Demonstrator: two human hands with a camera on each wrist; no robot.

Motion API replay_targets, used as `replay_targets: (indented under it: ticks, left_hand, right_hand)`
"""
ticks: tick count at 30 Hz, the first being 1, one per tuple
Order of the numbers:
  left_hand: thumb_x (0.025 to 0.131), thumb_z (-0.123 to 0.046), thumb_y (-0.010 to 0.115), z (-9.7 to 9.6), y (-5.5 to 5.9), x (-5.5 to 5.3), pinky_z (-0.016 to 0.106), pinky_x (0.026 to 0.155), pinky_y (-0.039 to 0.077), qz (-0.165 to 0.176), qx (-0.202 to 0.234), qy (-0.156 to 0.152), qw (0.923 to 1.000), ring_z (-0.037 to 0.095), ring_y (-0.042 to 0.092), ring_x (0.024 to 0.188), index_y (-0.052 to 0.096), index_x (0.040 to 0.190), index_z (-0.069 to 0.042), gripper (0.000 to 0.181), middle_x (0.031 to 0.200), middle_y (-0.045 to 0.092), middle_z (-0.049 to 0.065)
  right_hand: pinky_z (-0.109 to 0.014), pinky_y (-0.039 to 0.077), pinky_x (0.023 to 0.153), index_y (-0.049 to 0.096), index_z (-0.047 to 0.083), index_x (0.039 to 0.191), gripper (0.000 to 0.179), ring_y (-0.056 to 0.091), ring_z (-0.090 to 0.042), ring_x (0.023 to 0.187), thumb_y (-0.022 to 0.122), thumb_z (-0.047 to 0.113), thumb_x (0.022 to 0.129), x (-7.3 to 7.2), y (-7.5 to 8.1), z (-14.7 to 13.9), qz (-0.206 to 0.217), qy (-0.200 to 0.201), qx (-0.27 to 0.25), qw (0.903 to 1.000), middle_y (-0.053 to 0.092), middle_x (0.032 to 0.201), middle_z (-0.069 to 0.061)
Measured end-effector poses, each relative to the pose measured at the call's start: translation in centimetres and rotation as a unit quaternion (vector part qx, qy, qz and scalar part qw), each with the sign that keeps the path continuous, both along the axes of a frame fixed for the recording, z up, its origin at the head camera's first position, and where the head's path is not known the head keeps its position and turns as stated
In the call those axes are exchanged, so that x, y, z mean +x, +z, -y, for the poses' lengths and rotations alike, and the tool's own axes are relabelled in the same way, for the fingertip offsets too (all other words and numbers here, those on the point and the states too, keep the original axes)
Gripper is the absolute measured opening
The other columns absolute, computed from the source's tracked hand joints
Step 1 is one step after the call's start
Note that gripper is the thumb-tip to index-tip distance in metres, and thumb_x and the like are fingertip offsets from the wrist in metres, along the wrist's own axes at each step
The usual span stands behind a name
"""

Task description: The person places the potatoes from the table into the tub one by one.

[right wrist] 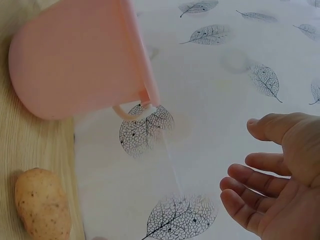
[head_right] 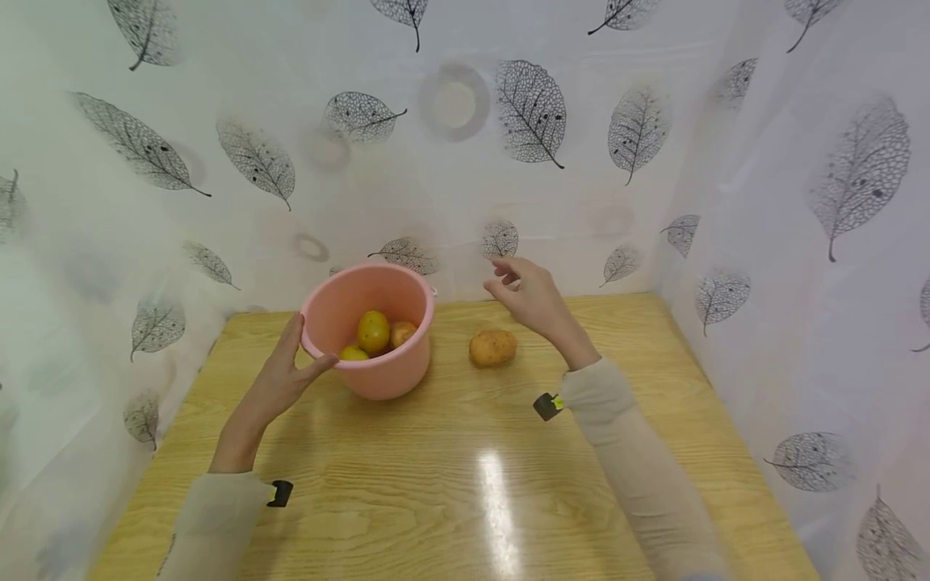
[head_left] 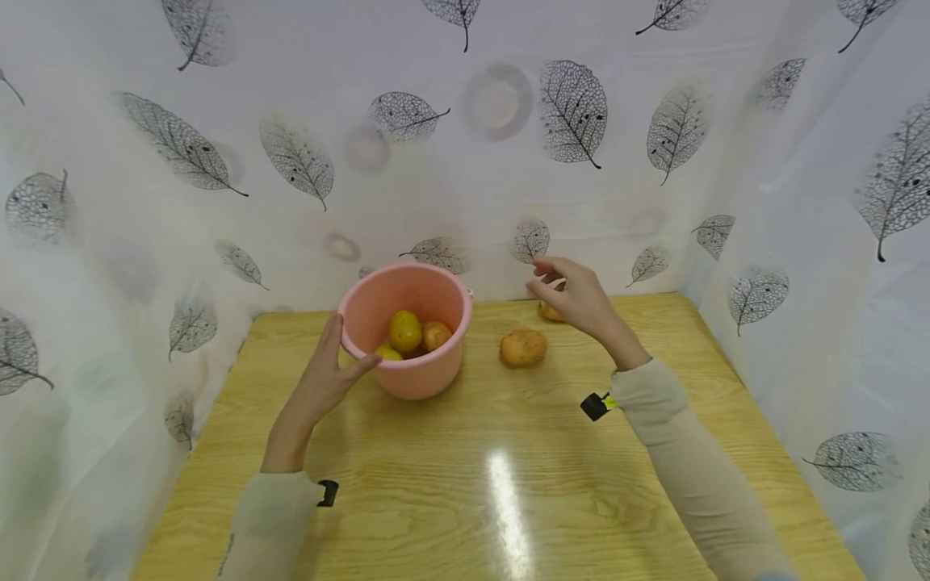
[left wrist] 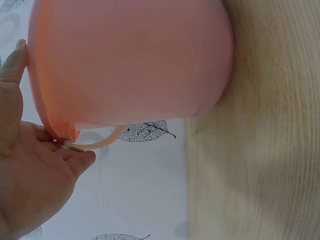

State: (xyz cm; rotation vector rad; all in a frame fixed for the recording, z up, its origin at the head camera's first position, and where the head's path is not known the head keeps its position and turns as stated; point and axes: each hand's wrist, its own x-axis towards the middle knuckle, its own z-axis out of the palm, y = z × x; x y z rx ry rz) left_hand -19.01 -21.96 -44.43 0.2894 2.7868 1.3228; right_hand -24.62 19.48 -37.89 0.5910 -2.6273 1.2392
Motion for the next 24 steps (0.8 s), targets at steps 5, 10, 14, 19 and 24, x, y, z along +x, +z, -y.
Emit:
replay_targets:
  ticks: [5,10,14,19,24]
  left_hand:
    - [0.098,-0.049,0.069,0.0,-0.1,0.0,0.066,0.121,0.011,0.004,0.002,0.000,1.0000,0.039,0.002,0.157,-0.008,0.166,-0.010,0.110,0.172,-0.008,0.012]
    - [0.098,-0.049,0.068,0.0,0.0,0.1,0.068,0.120,0.011,0.003,-0.002,0.001,1.0000,0.040,0.001,0.157,-0.007,0.166,-0.009,0.109,0.172,-0.008,0.013]
    - [0.099,-0.044,0.069,-0.1,0.0,0.1,0.067,0.121,0.011,0.005,-0.005,0.002,1.0000,0.040,0.000,0.157,-0.008,0.166,-0.009,0.107,0.172,-0.009,0.013]
    - [0.100,-0.039,0.069,-0.1,0.1,0.0,0.067,0.121,0.011,0.010,-0.003,0.003,0.9999,0.038,-0.001,0.157,-0.009,0.166,-0.010,0.106,0.172,-0.010,0.012]
    - [0.099,-0.040,0.069,-0.1,0.0,0.0,0.067,0.121,0.011,0.007,-0.001,0.002,1.0000,0.039,0.000,0.157,-0.008,0.166,-0.010,0.107,0.172,-0.010,0.011]
  right_hand:
    - [-0.049,0.055,0.091,0.057,-0.007,0.141,0.048,0.064,-0.035,0.109,0.068,0.018,0.102,-0.1,-0.7,-0.5,0.010,-0.007,0.009,0.9999,0.067,0.125,-0.023]
    - [-0.050,0.054,0.092,0.057,-0.007,0.142,0.048,0.063,-0.034,0.110,0.067,0.020,0.103,-0.2,-1.8,-0.8,0.033,-0.003,0.021,0.9992,0.066,0.126,-0.022]
    - [-0.050,0.055,0.092,0.059,-0.007,0.139,0.044,0.063,-0.035,0.110,0.066,0.017,0.103,-0.4,-3.0,-1.1,0.039,0.012,0.030,0.9987,0.066,0.126,-0.022]
    - [-0.054,0.054,0.094,0.062,-0.006,0.136,0.042,0.064,-0.040,0.111,0.068,0.016,0.101,-0.7,-4.4,-1.4,0.041,0.031,0.040,0.9979,0.066,0.130,-0.023]
    - [-0.055,0.053,0.094,0.065,-0.008,0.130,0.040,0.063,-0.041,0.108,0.071,0.016,0.099,-0.9,-5.8,-1.7,0.051,0.035,0.049,0.9968,0.067,0.121,-0.026]
